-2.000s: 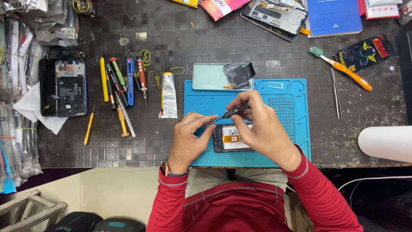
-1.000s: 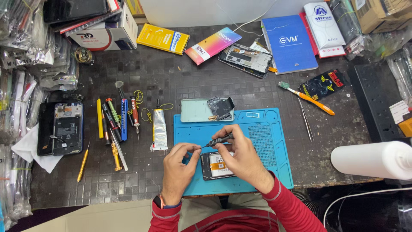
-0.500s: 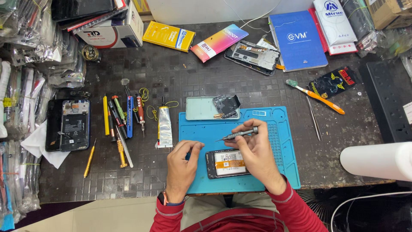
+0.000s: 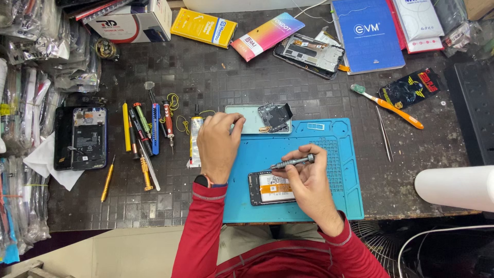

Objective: The person disassembles a smartphone by removing the back cover, unscrewing internal components, and detaching the battery and camera module. They then clean the interior with a toothbrush and liquid before reassembling the device.

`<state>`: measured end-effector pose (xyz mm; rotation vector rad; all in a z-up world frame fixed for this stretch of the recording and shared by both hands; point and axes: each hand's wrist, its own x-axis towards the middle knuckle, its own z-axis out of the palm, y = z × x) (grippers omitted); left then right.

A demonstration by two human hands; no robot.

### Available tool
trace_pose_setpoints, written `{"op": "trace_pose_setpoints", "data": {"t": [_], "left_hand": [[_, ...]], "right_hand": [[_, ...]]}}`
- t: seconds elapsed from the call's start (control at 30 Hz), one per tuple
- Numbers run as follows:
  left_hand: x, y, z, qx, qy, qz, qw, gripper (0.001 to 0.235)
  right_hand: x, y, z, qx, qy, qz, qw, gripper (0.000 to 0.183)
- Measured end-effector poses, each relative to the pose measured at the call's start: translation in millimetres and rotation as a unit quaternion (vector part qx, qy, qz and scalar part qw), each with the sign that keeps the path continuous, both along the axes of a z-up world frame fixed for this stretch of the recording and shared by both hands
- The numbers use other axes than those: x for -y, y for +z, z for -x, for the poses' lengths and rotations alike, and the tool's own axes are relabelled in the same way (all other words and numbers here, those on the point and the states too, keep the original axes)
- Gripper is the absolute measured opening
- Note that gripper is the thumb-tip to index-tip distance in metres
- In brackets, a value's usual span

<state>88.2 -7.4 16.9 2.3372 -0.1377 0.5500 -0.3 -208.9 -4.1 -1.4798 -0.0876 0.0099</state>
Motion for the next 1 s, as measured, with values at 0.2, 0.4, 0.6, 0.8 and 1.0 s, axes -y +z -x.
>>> {"op": "trace_pose_setpoints", "data": {"t": [0.2, 0.4, 0.6, 0.8, 1.0], "left_hand": [[3.9, -5.3, -6.7, -0.006, -0.017, -0.04, 0.999, 0.038], [-7.8, 0.7, 45.3, -0.017, -0.113, 0.003, 0.993, 0.036], [-27.2, 2.4, 99.8, -0.088, -0.19, 0.027, 0.977, 0.05], [-26.5, -2.1, 107.0, -0.084, -0.216, -0.002, 0.973, 0.081], [-27.6, -6.9, 105.2, -0.092, -0.225, -0.025, 0.97, 0.073]], "right_hand": [[-8.6, 7.0, 15.2, 0.017, 0.011, 0.104, 0.994, 0.059], [-22.2, 3.2, 36.9, 0.114, 0.05, 0.222, 0.967, 0.056], [-23.7, -6.0, 36.7, 0.147, 0.057, 0.257, 0.953, 0.055], [-25.2, -1.3, 33.6, 0.168, 0.075, 0.255, 0.949, 0.052], [-31.9, 15.0, 30.7, 0.283, 0.077, 0.321, 0.9, 0.054]]}}
